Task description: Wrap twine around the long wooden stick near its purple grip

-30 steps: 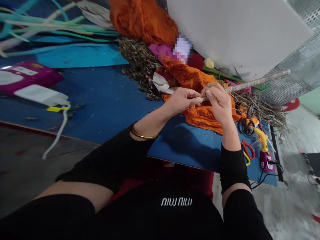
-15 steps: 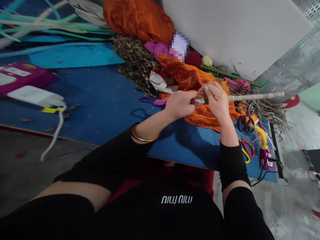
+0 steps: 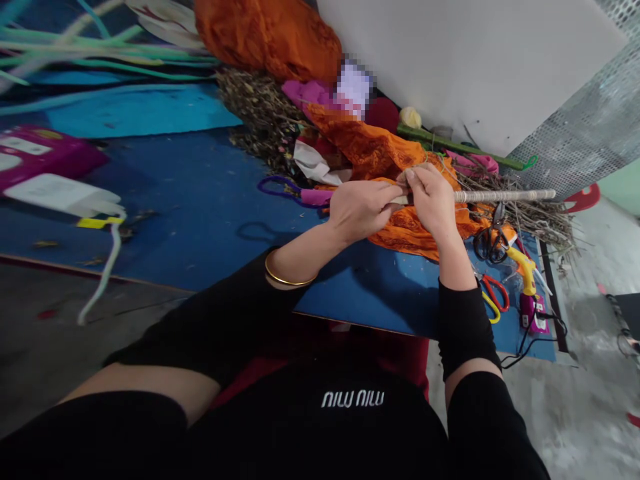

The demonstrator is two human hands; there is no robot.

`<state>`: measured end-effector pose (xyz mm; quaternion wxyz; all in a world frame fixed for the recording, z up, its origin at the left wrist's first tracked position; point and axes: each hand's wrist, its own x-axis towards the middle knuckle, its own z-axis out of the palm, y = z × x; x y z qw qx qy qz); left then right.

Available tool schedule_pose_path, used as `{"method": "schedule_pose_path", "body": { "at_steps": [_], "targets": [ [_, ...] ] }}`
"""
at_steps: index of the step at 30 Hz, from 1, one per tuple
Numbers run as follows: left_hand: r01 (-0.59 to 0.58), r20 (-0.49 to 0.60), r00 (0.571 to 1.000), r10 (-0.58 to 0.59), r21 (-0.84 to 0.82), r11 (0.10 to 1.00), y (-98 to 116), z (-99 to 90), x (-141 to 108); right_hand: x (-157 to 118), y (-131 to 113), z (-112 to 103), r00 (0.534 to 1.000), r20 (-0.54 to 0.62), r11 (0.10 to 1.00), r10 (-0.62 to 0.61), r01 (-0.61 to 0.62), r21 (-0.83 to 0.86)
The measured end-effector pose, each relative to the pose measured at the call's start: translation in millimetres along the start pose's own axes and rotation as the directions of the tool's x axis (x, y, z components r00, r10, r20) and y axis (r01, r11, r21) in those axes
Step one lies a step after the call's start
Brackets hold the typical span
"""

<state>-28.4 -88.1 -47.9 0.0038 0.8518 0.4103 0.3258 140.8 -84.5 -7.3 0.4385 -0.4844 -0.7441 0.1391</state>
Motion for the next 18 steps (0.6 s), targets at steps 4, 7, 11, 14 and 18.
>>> {"method": "schedule_pose_path", "body": {
  "at_steps": [4,7,11,14,18],
  "targets": [
    [0.075,-0.021,0.997,-0.077,-0.075,0.994,-4.3,-4.7,1.1,3.1,-2.4,-9.1,0.997,-0.057,0.979,0.052,-0.04,0.2],
    [0.15,-0.022,0.988,-0.156,-0.167,0.974,-9.1,-14.9,3.3,4.2,-2.9,-36.0,0.975,-0.177,0.931,0.133,-0.062,0.36],
    [0.234,0.01,0.971,-0.238,-0.232,0.944,-22.8,-29.8,6.6,1.0,7.8,-90.7,0.923,-0.331,0.91,0.195,-0.044,0.412],
    [0.272,0.021,0.961,-0.277,-0.273,0.923,-38.6,-39.8,7.6,-3.5,20.4,-125.9,0.837,-0.483,0.925,0.258,-0.069,0.375],
    [0.288,0.087,0.957,-0.275,-0.351,0.891,-59.5,-53.3,6.1,-7.2,31.4,-147.5,0.648,-0.698,0.953,0.304,-0.19,0.238]
  ]
}}
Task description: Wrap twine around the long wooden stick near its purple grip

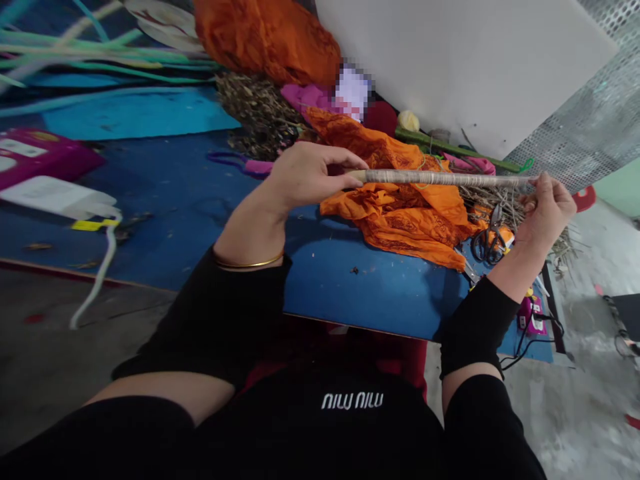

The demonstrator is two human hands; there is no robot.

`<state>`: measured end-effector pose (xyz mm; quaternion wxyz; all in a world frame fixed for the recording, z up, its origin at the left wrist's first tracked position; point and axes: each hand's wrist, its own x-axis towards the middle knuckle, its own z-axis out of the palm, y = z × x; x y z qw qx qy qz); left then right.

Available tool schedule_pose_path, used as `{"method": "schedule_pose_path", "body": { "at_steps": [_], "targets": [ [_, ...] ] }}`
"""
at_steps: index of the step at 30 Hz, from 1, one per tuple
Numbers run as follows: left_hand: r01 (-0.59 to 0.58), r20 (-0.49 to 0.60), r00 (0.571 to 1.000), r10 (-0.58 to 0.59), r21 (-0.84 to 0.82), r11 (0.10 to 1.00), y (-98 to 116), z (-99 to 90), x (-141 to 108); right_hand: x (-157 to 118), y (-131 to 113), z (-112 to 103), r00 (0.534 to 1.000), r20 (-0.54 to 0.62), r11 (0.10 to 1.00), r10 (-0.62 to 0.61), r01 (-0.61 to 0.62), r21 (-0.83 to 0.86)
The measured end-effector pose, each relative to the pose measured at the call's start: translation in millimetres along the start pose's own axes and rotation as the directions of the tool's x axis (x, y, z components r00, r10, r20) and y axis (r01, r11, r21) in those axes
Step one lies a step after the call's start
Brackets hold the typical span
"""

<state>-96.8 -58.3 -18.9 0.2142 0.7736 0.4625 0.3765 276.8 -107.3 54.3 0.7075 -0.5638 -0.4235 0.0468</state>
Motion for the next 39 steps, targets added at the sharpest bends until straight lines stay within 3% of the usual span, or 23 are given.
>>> {"method": "schedule_pose_path", "body": {
  "at_steps": [3,7,11,14,18,20,22,26,30,32,34,37,39],
  "targets": [
    [-0.005,0.097,0.995,0.014,-0.088,0.996,-8.3,-12.2,0.5,2.3,2.2,-1.1,0.995,-0.093,0.982,-0.022,0.004,-0.19],
    [0.028,0.17,0.985,0.0,-0.163,0.986,-16.0,-22.5,0.4,1.5,2.0,0.4,0.993,-0.112,0.918,-0.035,-0.012,-0.397],
    [0.045,0.231,0.973,0.001,-0.193,0.98,-21.6,-28.9,-0.4,1.1,-0.3,-9.3,0.998,-0.056,0.883,-0.035,0.004,-0.468],
    [0.047,0.253,0.967,0.008,-0.209,0.977,-25.8,-31.8,0.3,3.8,3.2,-26.3,0.997,0.031,0.864,0.067,-0.042,-0.502],
    [0.102,0.308,0.951,-0.02,-0.253,0.962,-32.3,-31.6,4.5,13.3,20.5,-50.0,0.945,0.168,0.903,0.279,-0.199,-0.381],
    [0.127,0.341,0.94,-0.018,-0.302,0.945,-34.5,-29.8,6.5,18.1,29.1,-56.2,0.918,0.291,0.951,0.268,-0.204,-0.233],
    [0.153,0.361,0.933,-0.011,-0.368,0.917,-34.5,-27.0,7.1,20.8,33.3,-56.3,0.917,0.336,0.975,0.216,-0.184,-0.125],
    [0.218,0.359,0.933,-0.017,-0.528,0.821,-26.9,-18.4,5.4,20.0,32.2,-38.1,0.946,0.275,0.983,0.169,-0.142,-0.115],
    [0.261,0.333,0.941,-0.055,-0.616,0.743,-15.8,-6.7,5.3,13.0,36.9,-8.6,0.98,0.057,0.903,0.189,-0.151,-0.402],
    [0.278,0.305,0.948,-0.086,-0.669,0.689,-10.8,-0.9,6.2,7.1,39.3,3.1,0.991,-0.081,0.855,0.108,-0.134,-0.501],
    [0.284,0.261,0.957,-0.129,-0.735,0.616,-5.9,4.4,6.9,-0.2,36.9,11.6,0.989,-0.129,0.779,-0.067,-0.029,-0.627],
    [0.266,0.202,0.963,-0.178,-0.82,0.507,1.4,10.6,6.4,-15.1,24.3,25.6,0.951,-0.007,0.64,-0.31,0.202,-0.742],
    [0.262,0.194,0.963,-0.189,-0.845,0.466,6.2,13.8,5.2,-30.2,15.3,41.6,0.919,0.123,0.685,-0.374,0.363,-0.632]
  ]
}}
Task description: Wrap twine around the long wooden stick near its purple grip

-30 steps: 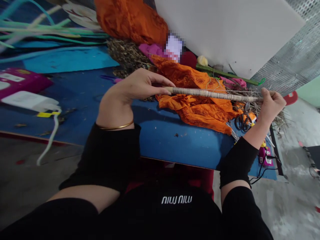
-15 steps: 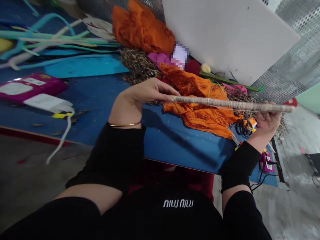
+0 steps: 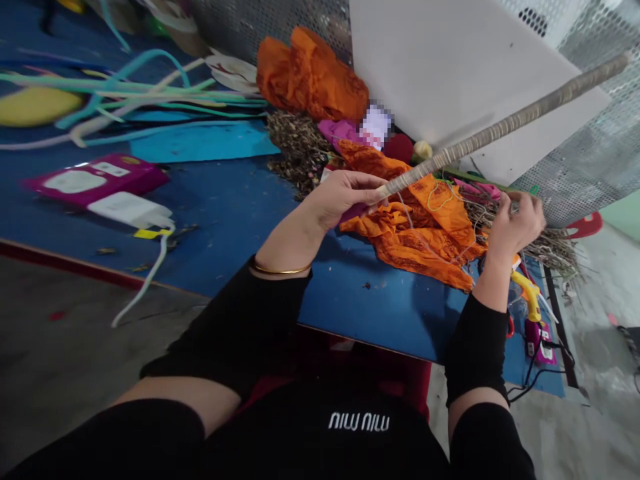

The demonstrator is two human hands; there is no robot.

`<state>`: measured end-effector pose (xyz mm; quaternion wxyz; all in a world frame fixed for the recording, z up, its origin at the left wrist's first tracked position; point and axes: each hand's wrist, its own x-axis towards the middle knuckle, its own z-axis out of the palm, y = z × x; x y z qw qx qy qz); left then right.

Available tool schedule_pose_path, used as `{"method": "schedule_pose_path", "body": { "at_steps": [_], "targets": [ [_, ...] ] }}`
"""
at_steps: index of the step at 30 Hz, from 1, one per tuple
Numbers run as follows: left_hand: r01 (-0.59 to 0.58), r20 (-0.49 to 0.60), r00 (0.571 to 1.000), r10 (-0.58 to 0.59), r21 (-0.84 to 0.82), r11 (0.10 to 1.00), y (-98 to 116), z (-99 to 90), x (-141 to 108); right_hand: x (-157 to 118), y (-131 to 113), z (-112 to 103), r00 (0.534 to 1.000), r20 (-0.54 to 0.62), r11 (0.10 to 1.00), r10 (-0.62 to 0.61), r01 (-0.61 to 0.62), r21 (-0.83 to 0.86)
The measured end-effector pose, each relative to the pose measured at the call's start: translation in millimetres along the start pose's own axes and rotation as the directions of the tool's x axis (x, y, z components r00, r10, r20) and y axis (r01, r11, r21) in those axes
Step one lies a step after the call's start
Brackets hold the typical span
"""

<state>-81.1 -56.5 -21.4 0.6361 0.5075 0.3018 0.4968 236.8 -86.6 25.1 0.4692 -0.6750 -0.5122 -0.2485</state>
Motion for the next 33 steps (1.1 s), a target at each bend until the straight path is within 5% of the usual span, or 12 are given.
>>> {"method": "schedule_pose_path", "body": {
  "at_steps": [3,5,7,9,10,13,16,21,28,33],
  "targets": [
    [0.023,-0.01,1.0,-0.024,-0.012,1.0,-1.0,8.0,-2.6,-24.8,-37.8,18.4,0.97,0.181,0.905,-0.164,0.075,0.418],
    [0.034,-0.006,0.999,-0.034,-0.015,0.999,-1.5,13.0,-4.0,-47.1,-60.8,34.2,0.882,0.389,0.748,-0.265,-0.067,0.661],
    [0.034,0.008,0.999,-0.034,-0.015,0.999,-1.7,17.1,-4.9,-67.6,-77.5,46.0,0.752,0.56,0.629,-0.347,-0.256,0.734],
    [0.027,0.008,1.0,-0.027,-0.014,1.0,-1.9,19.5,-5.1,-80.7,-86.2,49.5,0.65,0.666,0.635,-0.367,-0.348,0.69],
    [0.02,-0.001,1.0,-0.02,-0.023,1.0,-2.1,20.1,-4.9,-83.7,-88.0,47.9,0.637,0.687,0.673,-0.35,-0.339,0.658],
    [-0.017,-0.036,0.999,0.014,-0.092,0.996,-3.4,20.7,-3.5,-82.4,-89.2,35.7,0.761,0.563,0.776,-0.323,-0.128,0.618],
    [-0.032,-0.043,0.999,0.027,-0.124,0.992,-6.4,21.9,-2.1,-79.6,-93.8,25.0,0.869,0.31,0.722,-0.385,0.075,0.688],
    [0.016,-0.004,1.0,-0.016,-0.096,0.995,-11.8,27.8,-1.8,-88.6,-108.2,28.1,0.941,0.246,0.524,-0.234,-0.091,0.847],
    [0.024,-0.006,1.0,-0.024,0.056,0.998,-12.1,35.1,-3.3,-88.1,-102.7,39.5,0.845,0.529,0.394,-0.076,-0.462,0.794],
    [-0.143,-0.114,0.981,0.16,0.138,0.98,-30.5,40.9,2.6,-90.0,-107.9,33.2,0.763,0.644,0.22,0.049,-0.637,0.739]
  ]
}}
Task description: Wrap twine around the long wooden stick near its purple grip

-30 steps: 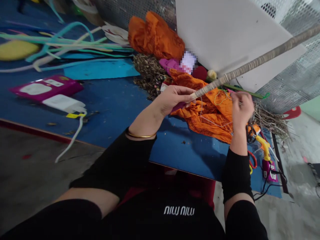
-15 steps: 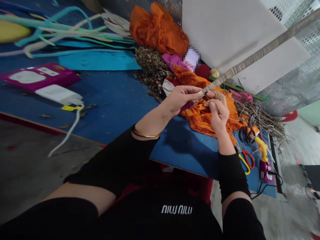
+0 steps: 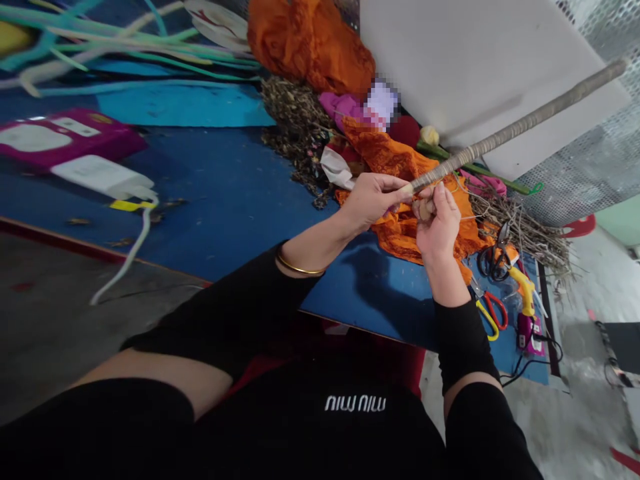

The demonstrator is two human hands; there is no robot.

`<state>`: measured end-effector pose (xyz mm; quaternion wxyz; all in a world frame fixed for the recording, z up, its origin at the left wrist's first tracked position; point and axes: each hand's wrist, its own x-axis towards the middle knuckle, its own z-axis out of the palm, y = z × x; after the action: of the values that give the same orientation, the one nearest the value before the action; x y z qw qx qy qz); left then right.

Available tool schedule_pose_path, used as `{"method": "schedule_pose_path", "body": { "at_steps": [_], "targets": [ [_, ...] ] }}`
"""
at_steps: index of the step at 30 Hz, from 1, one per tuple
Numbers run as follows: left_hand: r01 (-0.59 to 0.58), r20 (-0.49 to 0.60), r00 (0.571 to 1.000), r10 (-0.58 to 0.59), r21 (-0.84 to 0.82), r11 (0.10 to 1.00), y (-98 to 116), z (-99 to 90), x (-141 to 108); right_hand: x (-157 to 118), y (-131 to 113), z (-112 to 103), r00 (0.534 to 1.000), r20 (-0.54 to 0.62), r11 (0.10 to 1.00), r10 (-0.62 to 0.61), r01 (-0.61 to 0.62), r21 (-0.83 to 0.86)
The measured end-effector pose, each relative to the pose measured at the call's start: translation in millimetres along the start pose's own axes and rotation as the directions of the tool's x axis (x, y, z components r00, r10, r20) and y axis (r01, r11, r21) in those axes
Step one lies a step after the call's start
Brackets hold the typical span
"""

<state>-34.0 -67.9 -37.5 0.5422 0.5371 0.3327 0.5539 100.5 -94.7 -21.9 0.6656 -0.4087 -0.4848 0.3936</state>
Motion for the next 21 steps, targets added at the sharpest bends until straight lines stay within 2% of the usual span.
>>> {"method": "schedule_pose_path", "body": {
  "at_steps": [5,9,12,16,19,21],
  "targets": [
    [-0.11,-0.016,0.994,0.112,0.105,0.988,-15.4,4.3,2.6,-2.1,-9.5,5.1,0.971,-0.159,0.971,0.181,-0.15,0.188],
    [-0.187,-0.049,0.977,0.21,0.292,0.938,-20.3,3.9,2.9,3.3,-10.8,4.3,0.94,-0.194,0.923,0.281,-0.209,0.323],
    [-0.218,-0.078,0.961,0.265,0.376,0.901,-20.3,6.2,-2.8,2.4,-6.7,7.1,0.936,-0.208,0.915,0.283,-0.198,0.351],
    [-0.224,-0.061,0.952,0.299,0.528,0.819,-14.9,11.1,-14.2,-1.5,-0.2,9.2,0.947,-0.172,0.934,0.272,-0.217,0.285],
    [-0.218,-0.046,0.954,0.298,0.578,0.786,-11.3,11.7,-16.9,-0.2,3.7,5.2,0.963,-0.14,0.949,0.232,-0.193,0.248],
    [-0.211,-0.013,0.964,0.264,0.567,0.796,-9.4,8.3,-14.6,2.3,5.9,1.5,0.97,-0.135,0.959,0.2,-0.166,0.23]
  ]
}}
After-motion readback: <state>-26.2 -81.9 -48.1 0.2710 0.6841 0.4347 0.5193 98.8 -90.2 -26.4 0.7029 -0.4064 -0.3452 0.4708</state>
